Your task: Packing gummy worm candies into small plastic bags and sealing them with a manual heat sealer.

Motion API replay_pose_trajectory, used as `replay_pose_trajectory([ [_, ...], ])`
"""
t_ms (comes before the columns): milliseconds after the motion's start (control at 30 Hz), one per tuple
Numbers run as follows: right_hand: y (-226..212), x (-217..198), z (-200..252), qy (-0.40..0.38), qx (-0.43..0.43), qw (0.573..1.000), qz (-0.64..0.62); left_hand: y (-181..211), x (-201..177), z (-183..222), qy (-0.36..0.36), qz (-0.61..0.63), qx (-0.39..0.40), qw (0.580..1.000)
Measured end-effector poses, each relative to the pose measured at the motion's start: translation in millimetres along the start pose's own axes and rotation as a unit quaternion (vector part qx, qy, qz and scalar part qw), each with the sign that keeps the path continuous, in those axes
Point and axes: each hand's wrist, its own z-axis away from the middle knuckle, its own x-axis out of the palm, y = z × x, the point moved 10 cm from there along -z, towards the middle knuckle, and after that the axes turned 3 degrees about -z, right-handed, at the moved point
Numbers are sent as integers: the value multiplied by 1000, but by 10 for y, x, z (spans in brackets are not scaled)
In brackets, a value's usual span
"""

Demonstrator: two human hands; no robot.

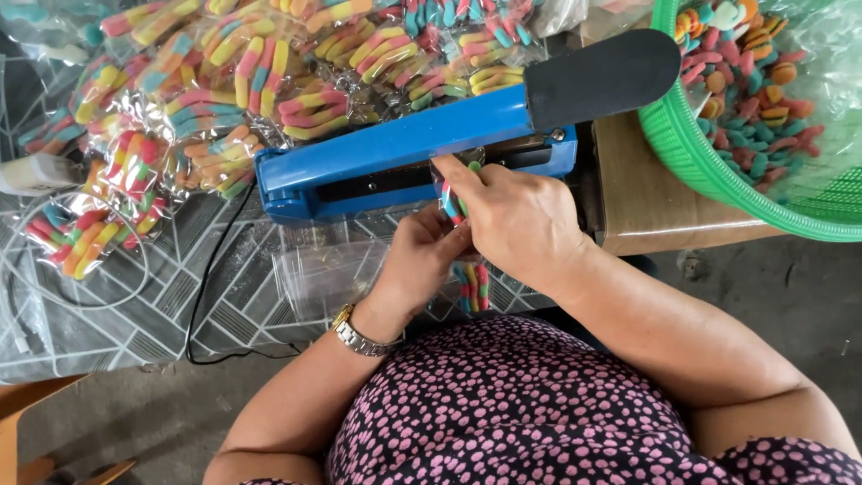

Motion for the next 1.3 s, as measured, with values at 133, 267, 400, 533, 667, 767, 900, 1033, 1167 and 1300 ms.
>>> replay_pose_trajectory([
  [133,96,-121,23,6,12,999,-30,165,46,59,18,32,-13,999],
  [267,347,-83,211,13,38,999,-13,306,98,137,15,54,-21,998],
  [400,469,-63,334,23,46,998,44,319,114,151,5,62,-30,998],
  [533,438,-214,154,55,38,998,-4,273,114,149,-5,48,-30,998],
  [667,355,-243,19,138,-16,990,-19,270,92,137,5,40,-22,999],
  [767,542,211,164,140,-11,984,-114,303,92,144,14,40,-17,999],
  [900,578,255,227,144,23,964,-221,310,118,117,13,35,-14,999],
  [1033,503,62,159,150,50,939,-304,261,75,85,3,32,-5,999],
  [1167,525,-34,156,146,84,921,-351,375,106,143,-12,18,9,1000],
  [1300,531,-207,143,111,160,885,-422,389,109,195,-24,9,31,999],
])
